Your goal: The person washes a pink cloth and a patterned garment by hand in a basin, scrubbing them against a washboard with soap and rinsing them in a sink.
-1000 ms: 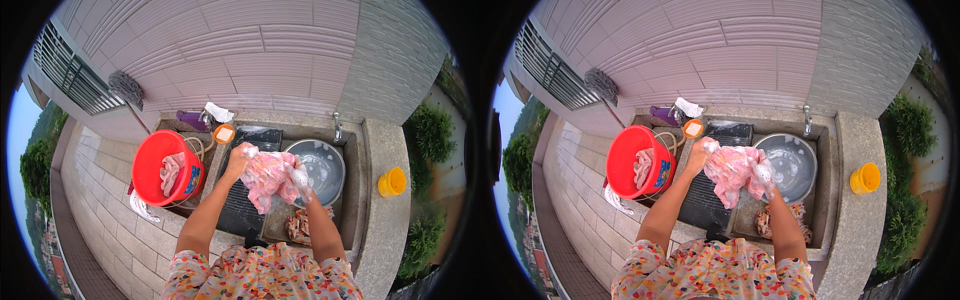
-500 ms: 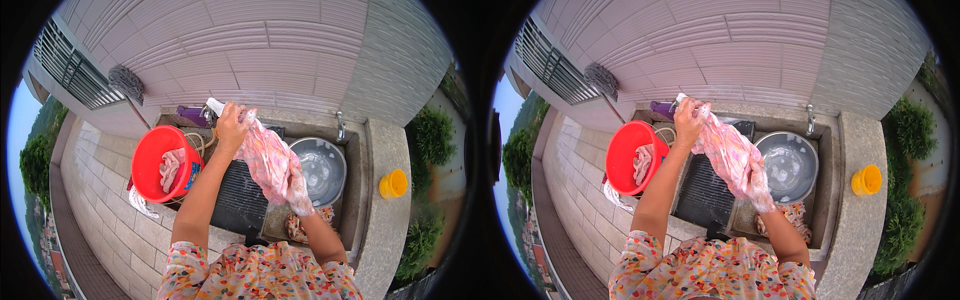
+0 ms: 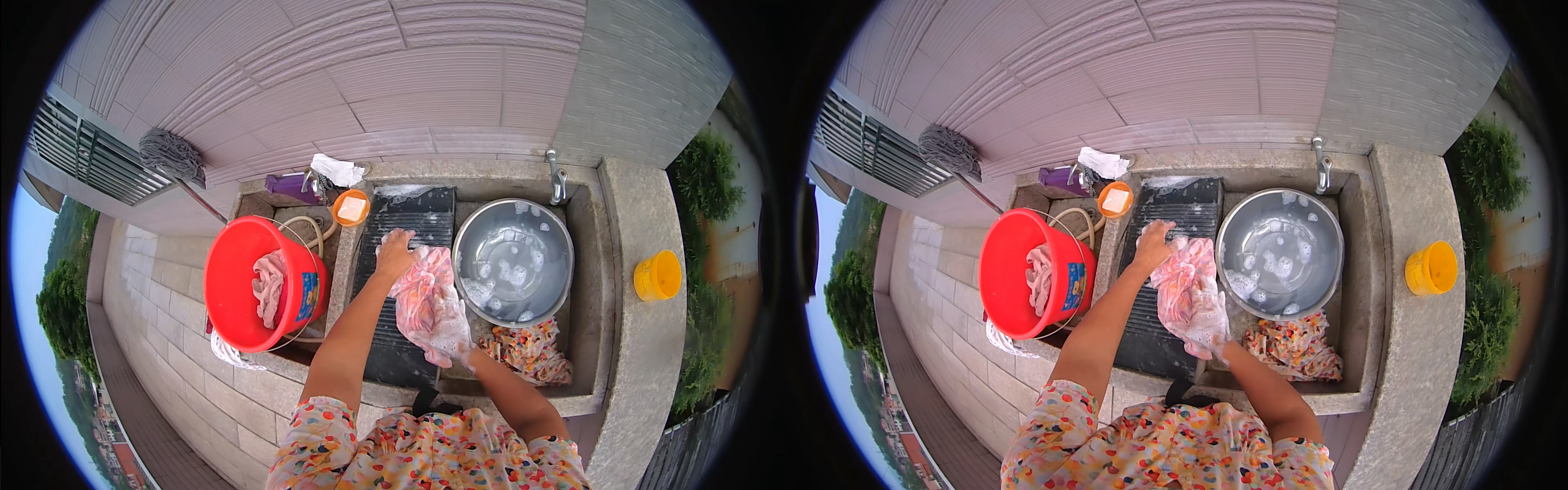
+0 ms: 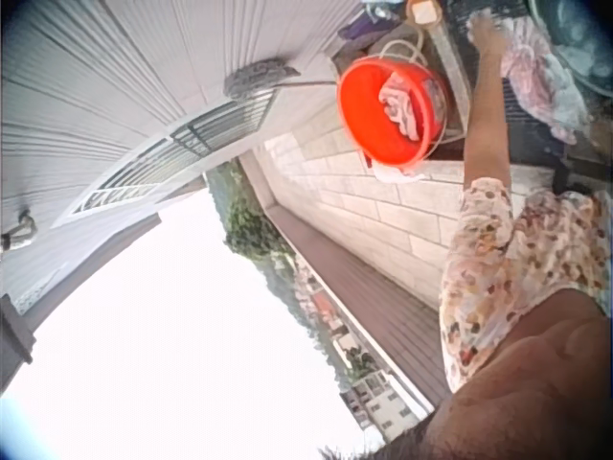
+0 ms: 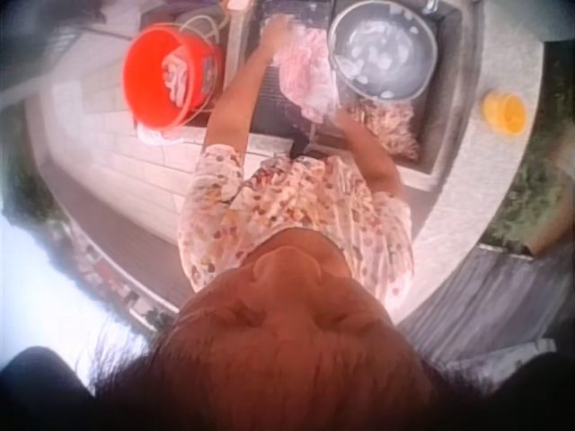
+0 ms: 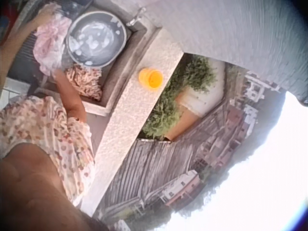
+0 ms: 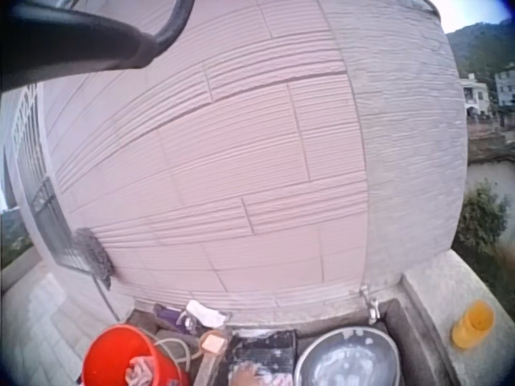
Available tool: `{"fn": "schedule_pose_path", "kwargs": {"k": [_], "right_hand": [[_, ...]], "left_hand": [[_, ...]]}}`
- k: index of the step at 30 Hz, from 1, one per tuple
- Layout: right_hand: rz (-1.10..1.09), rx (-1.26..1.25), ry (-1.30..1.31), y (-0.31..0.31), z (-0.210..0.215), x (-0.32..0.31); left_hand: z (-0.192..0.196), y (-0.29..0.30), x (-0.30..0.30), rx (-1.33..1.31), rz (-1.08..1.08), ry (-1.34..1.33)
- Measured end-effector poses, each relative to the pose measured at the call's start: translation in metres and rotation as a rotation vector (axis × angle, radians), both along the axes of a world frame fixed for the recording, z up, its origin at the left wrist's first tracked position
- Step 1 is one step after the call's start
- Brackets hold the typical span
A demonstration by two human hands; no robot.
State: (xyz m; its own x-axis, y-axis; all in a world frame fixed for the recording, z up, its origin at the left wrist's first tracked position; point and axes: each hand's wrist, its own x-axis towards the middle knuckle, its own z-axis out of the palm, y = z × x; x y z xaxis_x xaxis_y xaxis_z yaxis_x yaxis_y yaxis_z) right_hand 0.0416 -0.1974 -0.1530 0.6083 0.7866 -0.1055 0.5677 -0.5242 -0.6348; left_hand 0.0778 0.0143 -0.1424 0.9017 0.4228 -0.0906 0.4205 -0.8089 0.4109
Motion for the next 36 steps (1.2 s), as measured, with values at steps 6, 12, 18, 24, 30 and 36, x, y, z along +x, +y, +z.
{"fn": "schedule_pose_path", "kwargs": {"k": [6,12,18,24,30,36], "right_hand": [[0.047,-0.422,-0.028,0.019,-0.011,-0.016],[0.046,-0.243,-0.077,0.011,-0.025,-0.017],[0.008,-0.167,-0.071,0.014,-0.034,-0.017],[0.031,-0.318,-0.05,0.017,-0.019,-0.012],[0.071,-0.378,-0.117,0.026,-0.033,-0.01],[0.113,-0.504,-0.099,0.024,-0.035,-0.013]], "left_hand": [[-0.017,-0.06,-0.061,-0.015,-0.184,0.136],[0.001,-0.091,-0.124,0.074,-0.437,-0.352],[-0.074,-0.016,-0.019,0.248,0.007,-0.079],[-0.016,-0.058,-0.08,0.043,-0.16,-0.155],[-0.024,-0.067,-0.077,0.15,-0.309,-0.149],[-0.076,-0.018,0.015,0.392,0.282,-0.228]]}}
